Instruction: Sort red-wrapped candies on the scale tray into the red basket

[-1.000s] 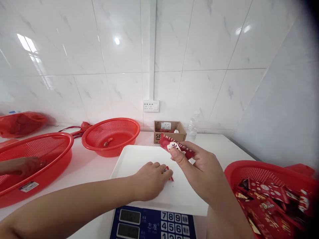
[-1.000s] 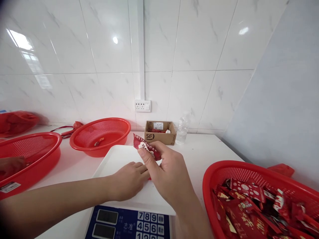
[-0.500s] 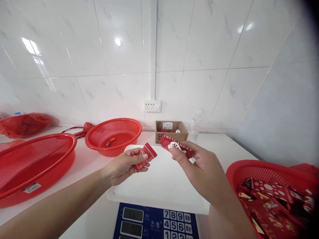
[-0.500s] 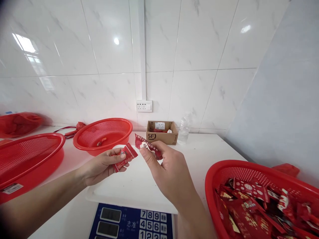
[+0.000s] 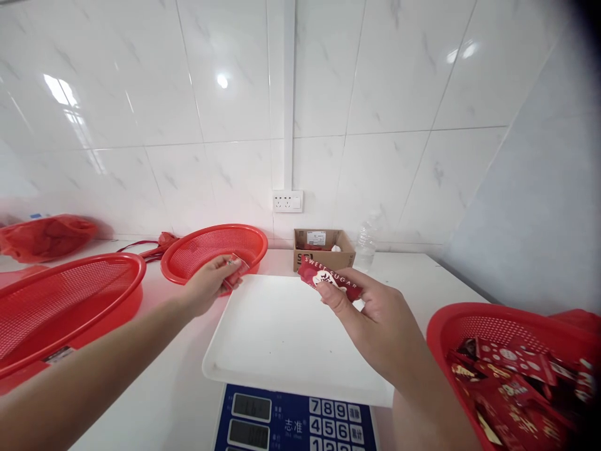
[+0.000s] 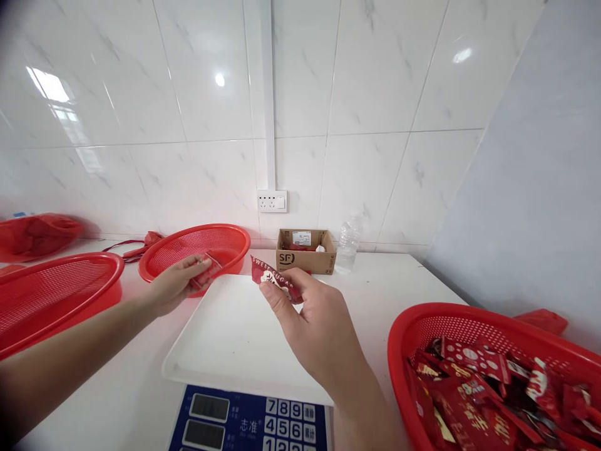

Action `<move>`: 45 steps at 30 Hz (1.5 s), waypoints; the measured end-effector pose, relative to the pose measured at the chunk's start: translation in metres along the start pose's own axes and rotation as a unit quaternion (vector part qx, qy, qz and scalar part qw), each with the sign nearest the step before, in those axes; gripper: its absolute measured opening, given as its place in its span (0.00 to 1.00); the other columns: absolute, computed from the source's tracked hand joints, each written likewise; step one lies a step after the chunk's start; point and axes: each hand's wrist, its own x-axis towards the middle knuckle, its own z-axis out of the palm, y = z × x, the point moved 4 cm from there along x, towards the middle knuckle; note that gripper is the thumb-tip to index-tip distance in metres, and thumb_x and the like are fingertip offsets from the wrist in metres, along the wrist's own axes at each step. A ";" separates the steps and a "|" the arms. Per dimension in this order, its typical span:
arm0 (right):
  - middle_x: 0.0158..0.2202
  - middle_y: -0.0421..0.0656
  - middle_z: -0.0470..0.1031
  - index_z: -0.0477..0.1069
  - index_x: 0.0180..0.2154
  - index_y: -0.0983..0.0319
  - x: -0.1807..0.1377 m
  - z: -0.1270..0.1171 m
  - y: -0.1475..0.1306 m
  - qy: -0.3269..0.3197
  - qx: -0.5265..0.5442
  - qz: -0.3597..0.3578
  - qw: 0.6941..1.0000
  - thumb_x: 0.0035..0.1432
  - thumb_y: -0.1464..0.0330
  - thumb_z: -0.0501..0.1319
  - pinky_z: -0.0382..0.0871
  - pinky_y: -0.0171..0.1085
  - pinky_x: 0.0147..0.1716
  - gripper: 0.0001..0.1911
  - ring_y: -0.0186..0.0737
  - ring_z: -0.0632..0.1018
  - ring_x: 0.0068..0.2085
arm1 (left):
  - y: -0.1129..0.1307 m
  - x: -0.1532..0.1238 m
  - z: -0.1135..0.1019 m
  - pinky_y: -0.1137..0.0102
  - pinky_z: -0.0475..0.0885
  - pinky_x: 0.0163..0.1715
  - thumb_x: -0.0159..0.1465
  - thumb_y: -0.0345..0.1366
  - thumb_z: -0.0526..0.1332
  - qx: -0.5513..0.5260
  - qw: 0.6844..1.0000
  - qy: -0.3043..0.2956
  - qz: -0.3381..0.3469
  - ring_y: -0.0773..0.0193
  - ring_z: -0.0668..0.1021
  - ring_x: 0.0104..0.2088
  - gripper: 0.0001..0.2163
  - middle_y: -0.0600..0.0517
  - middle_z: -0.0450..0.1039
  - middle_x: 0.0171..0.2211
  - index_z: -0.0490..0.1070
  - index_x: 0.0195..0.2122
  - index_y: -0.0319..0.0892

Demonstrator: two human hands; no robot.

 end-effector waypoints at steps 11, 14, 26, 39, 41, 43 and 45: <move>0.17 0.35 0.63 0.68 0.25 0.59 0.001 0.008 0.000 -0.045 0.013 0.010 0.999 0.63 0.52 0.53 0.55 0.33 0.19 0.21 0.33 0.63 0.19 | 0.026 -0.016 0.007 0.58 0.60 0.57 0.58 0.50 0.65 0.175 0.983 0.007 0.055 0.45 0.65 0.61 0.19 0.46 0.70 0.57 0.75 0.47 0.47; 0.17 0.34 0.57 0.61 0.21 0.59 -0.001 0.015 -0.002 -0.089 0.020 0.000 0.996 0.64 0.53 0.52 0.53 0.33 0.20 0.23 0.33 0.60 0.20 | 0.029 -0.045 0.043 0.63 0.65 0.53 0.61 0.49 0.63 0.184 0.971 -0.109 0.104 0.52 0.73 0.53 0.16 0.48 0.76 0.48 0.77 0.43 0.44; 0.20 0.35 0.63 0.66 0.25 0.60 -0.005 0.027 -0.008 -0.151 0.013 -0.039 0.988 0.64 0.54 0.53 0.55 0.34 0.22 0.21 0.33 0.63 0.23 | 0.034 -0.072 0.071 0.70 0.71 0.35 0.59 0.45 0.67 0.032 0.969 -0.220 0.105 0.65 0.75 0.31 0.13 0.52 0.75 0.27 0.77 0.28 0.39; 0.29 0.38 0.77 0.71 0.34 0.58 -0.005 0.021 -0.004 -0.134 -0.012 -0.040 0.990 0.65 0.58 0.54 0.66 0.38 0.31 0.13 0.38 0.76 0.31 | -0.002 -0.019 0.009 0.69 0.76 0.39 0.70 0.40 0.54 -0.106 0.988 0.025 -0.112 0.62 0.81 0.38 0.12 0.43 0.78 0.43 0.73 0.39 0.39; 0.30 0.38 0.78 0.72 0.36 0.58 -0.005 0.022 -0.004 -0.135 -0.014 -0.043 0.990 0.65 0.58 0.54 0.67 0.37 0.32 0.13 0.38 0.77 0.32 | -0.010 -0.032 0.020 0.69 0.75 0.35 0.68 0.39 0.58 -0.095 0.987 -0.021 -0.130 0.62 0.80 0.34 0.10 0.43 0.79 0.41 0.74 0.42 0.38; 0.31 0.38 0.79 0.72 0.37 0.59 -0.006 0.024 -0.006 -0.133 -0.020 -0.053 0.990 0.66 0.59 0.54 0.67 0.37 0.32 0.12 0.38 0.77 0.33 | -0.013 -0.044 0.033 0.71 0.74 0.33 0.66 0.40 0.60 -0.086 0.986 -0.075 -0.120 0.63 0.79 0.33 0.10 0.45 0.78 0.38 0.75 0.41 0.39; 0.31 0.39 0.79 0.73 0.38 0.59 -0.008 0.023 -0.011 -0.122 -0.028 -0.073 0.989 0.65 0.61 0.56 0.67 0.36 0.32 0.11 0.37 0.78 0.32 | -0.009 -0.055 0.045 0.71 0.74 0.33 0.64 0.43 0.62 -0.073 0.985 -0.138 -0.076 0.63 0.77 0.34 0.10 0.48 0.77 0.36 0.76 0.38 0.41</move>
